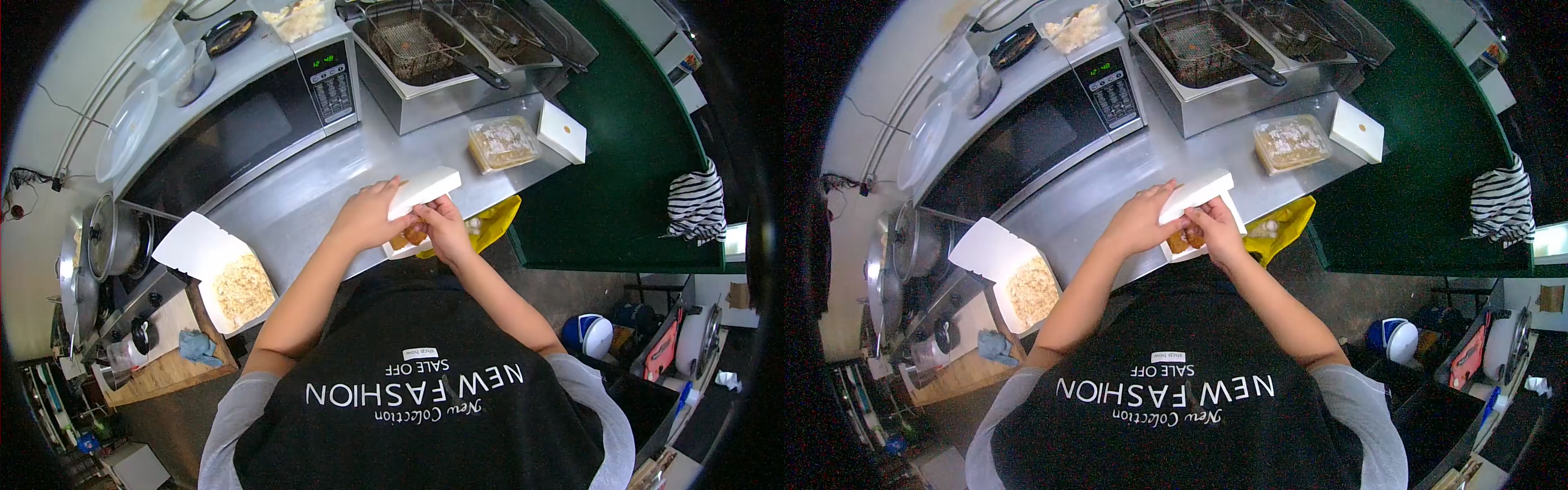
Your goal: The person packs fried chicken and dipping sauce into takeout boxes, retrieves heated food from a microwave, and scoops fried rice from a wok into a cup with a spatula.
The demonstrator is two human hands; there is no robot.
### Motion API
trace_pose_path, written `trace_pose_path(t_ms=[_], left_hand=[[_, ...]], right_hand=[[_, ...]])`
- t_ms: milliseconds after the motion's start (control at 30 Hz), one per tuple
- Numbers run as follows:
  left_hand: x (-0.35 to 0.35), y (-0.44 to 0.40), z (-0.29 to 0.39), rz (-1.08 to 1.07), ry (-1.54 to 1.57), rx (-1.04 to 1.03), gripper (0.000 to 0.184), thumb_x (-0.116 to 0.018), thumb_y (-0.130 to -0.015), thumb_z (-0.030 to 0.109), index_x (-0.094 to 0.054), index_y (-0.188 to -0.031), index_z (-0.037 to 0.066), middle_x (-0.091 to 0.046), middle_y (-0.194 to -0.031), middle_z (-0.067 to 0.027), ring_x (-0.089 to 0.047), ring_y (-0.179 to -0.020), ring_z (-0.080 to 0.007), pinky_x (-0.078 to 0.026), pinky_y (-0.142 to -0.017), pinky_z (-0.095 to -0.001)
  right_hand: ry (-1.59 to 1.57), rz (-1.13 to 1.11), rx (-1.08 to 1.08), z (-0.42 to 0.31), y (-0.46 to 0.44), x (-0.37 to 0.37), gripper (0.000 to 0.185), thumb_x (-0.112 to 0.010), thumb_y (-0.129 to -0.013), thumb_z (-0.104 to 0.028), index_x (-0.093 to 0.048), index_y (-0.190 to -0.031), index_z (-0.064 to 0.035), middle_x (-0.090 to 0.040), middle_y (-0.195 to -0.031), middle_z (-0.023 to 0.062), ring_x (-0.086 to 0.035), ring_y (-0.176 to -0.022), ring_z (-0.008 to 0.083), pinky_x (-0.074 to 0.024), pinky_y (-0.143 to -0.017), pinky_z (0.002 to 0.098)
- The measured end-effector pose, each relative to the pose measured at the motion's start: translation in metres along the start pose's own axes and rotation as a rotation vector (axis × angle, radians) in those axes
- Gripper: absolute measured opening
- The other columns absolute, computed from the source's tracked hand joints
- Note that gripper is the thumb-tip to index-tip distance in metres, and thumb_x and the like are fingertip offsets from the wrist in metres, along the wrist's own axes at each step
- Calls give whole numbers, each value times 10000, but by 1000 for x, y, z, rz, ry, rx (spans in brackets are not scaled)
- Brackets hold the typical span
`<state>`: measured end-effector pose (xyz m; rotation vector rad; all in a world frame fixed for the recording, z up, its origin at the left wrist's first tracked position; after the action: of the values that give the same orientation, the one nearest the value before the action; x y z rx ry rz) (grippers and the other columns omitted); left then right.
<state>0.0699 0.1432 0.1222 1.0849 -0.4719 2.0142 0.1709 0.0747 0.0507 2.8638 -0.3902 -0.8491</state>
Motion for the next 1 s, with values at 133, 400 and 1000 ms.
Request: trace_pose_path(t_ms=[133,400,1000], left_hand=[[2,-4,-10,59,-24,26,772,-686,-806,441,-457,-1401,7,-580,-1284,-209,-580,-1149,-377,-471,-976,-430],[-12,1,4,-19,-122,-95,751,-714,-798,439,-449,-1442,157,-490,-1368,-230,-473,-1269,-405,-379,-1048,-519],[-73,34,7,151,-284,-108,695,-660,-849,456,-415,-1472,269,-301,-1504,-254,-279,-1404,-448,-164,-1122,-664]], right_hand=[[-1,-3,-3,-2,-10,-5,272,-606,-940,-92,-550,-1206,-82,-630,-1027,9,-600,-862,94,-489,-705,241],[482,84,-337,-10,16,49,376,-680,-870,-106,-558,-1223,-67,-650,-1023,26,-619,-881,103,-500,-682,234],[469,234,84,7,53,102,704,-602,-819,119,-382,-1459,-72,-520,-1229,98,-627,-998,178,-529,-870,275]])
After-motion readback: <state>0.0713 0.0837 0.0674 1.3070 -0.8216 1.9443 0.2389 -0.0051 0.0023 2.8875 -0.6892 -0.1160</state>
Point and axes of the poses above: each hand's wrist, its own y-axis away from the middle knuckle, its own x-axis out of the back of the hand, z = x × y, the point moved 9 cm from there along -y, towards the middle knuckle
